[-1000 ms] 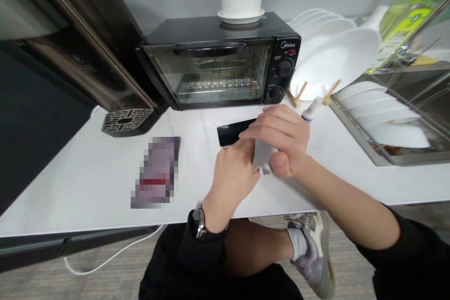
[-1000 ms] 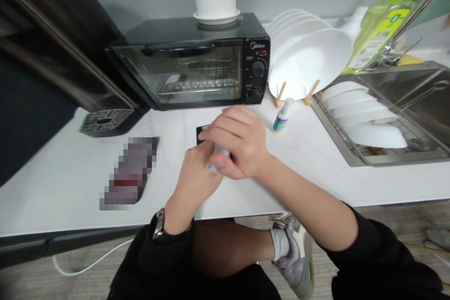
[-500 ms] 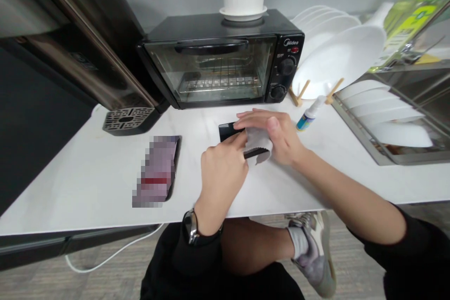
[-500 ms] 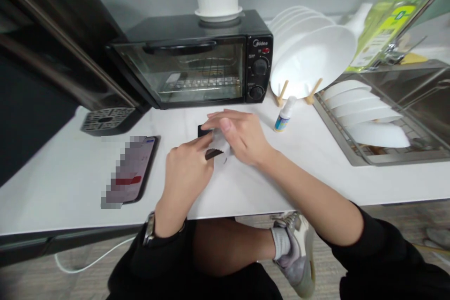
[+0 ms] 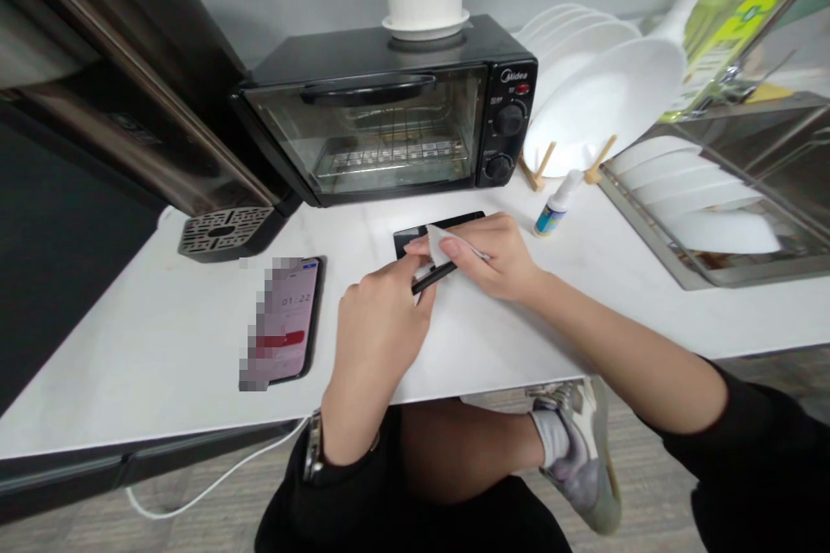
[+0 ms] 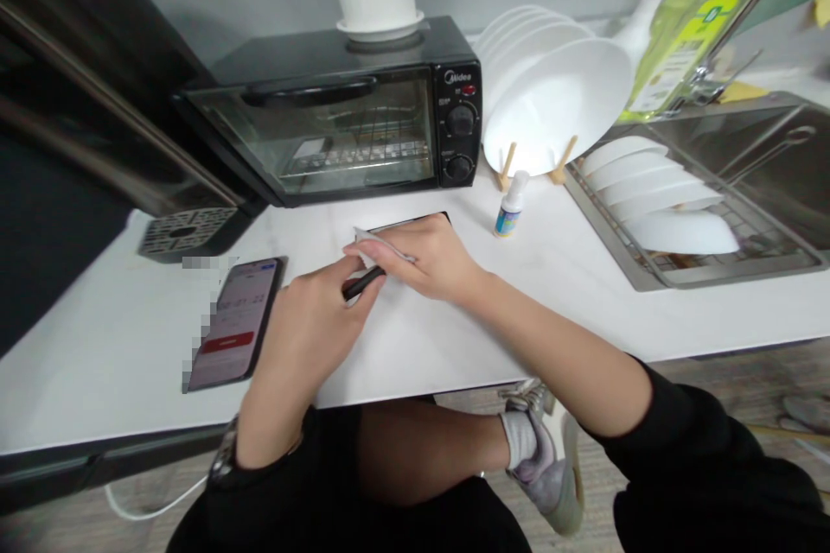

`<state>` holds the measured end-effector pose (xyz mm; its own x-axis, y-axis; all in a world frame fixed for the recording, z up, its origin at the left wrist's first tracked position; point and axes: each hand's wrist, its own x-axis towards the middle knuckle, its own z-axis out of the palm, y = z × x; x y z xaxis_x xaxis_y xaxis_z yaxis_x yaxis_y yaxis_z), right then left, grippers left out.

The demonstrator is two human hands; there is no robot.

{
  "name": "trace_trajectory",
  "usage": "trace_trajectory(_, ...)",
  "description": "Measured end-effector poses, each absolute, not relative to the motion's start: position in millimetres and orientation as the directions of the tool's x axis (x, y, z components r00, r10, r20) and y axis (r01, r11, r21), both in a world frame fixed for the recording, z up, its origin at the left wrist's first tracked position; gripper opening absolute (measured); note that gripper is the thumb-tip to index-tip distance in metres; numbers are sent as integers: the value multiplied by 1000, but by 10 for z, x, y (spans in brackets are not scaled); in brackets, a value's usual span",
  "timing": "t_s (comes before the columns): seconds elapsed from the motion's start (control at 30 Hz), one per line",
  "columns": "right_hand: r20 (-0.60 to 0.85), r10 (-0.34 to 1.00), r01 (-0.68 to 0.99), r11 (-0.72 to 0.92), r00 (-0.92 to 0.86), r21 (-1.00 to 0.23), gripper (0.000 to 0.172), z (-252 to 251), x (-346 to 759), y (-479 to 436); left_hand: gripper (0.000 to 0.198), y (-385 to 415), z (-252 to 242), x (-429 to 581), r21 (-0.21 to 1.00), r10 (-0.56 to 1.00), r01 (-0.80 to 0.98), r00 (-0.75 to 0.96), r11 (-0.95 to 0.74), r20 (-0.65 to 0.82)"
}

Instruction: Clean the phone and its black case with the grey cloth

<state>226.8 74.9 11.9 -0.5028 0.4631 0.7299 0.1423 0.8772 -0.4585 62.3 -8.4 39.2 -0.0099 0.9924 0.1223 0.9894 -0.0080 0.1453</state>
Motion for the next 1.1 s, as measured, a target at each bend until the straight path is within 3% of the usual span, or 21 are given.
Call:
trace_trajectory(0.17, 702, 524, 159, 840, -482, -519, 61, -20, 2243, 869, 23, -138, 445, 501, 180, 995, 984, -17, 0, 95)
trace_trajectory(0.4, 662, 631, 328, 776, -404, -539, 77, -127, 2242, 981, 25, -219, 466, 511, 62, 991, 994, -94, 88, 95)
trace_trajectory(0.57, 647, 723, 447, 675, -243, -587, 79, -164, 2332, 1141, 17, -156, 380, 251, 257, 999, 966, -34, 34, -4)
trace_trajectory(0.67, 638, 754, 483, 622, -157, -616, 80, -176, 2378, 1195, 17, -109, 264, 172, 368, 996, 930, -54, 25, 70)
trace_trajectory(0.8, 599, 775, 496, 609, -203, -619, 81, -143, 2422, 1172, 25, -114, 85, 319, 462, 991, 887, -74, 16, 108)
trace_trajectory(0.93, 584, 720, 554, 680, -376, -480, 78, -80, 2325, 997, 30, -166, -58, 500, 496, 987, 866, -17, -65, 158)
trace_trajectory(1.1, 602, 309, 282, 949, -736, -143, 67, -95, 2031, 683, 23, -206, -174, 527, 386, 981, 916, 34, -108, 193)
